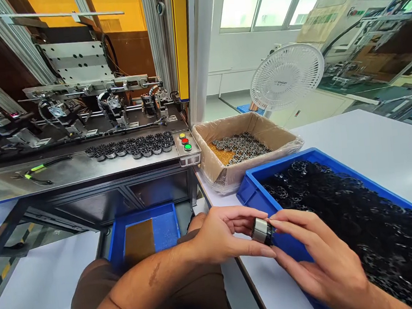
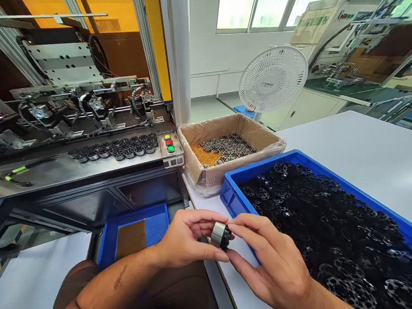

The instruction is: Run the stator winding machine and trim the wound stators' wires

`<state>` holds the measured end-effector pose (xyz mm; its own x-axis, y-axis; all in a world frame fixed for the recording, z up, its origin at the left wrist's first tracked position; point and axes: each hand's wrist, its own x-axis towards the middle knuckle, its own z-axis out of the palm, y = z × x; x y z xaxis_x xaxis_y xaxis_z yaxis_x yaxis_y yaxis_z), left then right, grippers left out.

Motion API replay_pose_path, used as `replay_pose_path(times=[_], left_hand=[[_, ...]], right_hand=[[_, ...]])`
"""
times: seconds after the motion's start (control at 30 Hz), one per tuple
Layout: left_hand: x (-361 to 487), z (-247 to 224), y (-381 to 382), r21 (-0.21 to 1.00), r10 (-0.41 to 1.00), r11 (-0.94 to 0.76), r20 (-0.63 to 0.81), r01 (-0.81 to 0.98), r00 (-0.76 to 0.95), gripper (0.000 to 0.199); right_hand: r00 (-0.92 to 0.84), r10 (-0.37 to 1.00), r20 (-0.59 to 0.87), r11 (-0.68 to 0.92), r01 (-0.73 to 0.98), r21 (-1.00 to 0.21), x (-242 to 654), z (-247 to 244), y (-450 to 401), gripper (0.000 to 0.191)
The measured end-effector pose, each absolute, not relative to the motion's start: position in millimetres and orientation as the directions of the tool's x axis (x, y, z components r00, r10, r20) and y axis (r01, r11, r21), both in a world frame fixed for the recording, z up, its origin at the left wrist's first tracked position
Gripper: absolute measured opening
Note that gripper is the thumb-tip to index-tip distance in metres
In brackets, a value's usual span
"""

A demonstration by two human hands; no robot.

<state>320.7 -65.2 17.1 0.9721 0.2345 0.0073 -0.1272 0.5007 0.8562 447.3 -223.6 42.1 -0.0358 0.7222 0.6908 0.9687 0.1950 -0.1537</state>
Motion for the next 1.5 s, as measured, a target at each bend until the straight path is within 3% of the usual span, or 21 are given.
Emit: replay_pose_path(times=[0.83,1.1,1.23,1.27,1.33,1.4,1.5], left_hand=[[318.7,20.5,-63.3,0.818,0.199,0.569,-0.042,-0.08,0.979,0.071],[313.7,18.0,-67.8,0.849,0.156,0.525,-0.023,-0.063,0.988,0.065],[306.9,18.2,-71.0,0.934,0.165,0.341,0.052,-0.107,0.985,0.053],[305.9,18.5,-69.8,0.955,0.161,0.276,0.066,-0.109,0.985,0.051],[305.7,18.8,-64.7,0.978,0.177,0.183,0.069,-0.102,0.982,0.047],[308.1,18.7,-57.2,0.982,0.219,0.175,0.035,-0.075,0.975,0.046],[313.8,18.2,-47.2,0.963,0.265,0.268,-0.036,-0.037,0.964,0.048]], right_hand=[[-0.12,0.723,0.681,0.217,0.974,-0.059,453.8,38.8,-227.8,0.038],[-0.159,0.732,0.662,0.228,0.973,-0.019,448.8,31.1,-230.8,0.052],[-0.17,0.717,0.676,0.246,0.969,-0.017,457.3,30.4,-226.0,0.045],[-0.128,0.733,0.668,0.205,0.978,-0.038,469.0,31.0,-225.3,0.041],[0.103,0.802,0.588,-0.049,0.993,-0.108,505.2,31.7,-227.0,0.037],[0.495,0.794,0.354,-0.495,0.863,-0.097,551.2,29.2,-233.3,0.038],[0.639,0.764,0.084,-0.638,0.769,-0.041,610.7,16.5,-247.1,0.023]])
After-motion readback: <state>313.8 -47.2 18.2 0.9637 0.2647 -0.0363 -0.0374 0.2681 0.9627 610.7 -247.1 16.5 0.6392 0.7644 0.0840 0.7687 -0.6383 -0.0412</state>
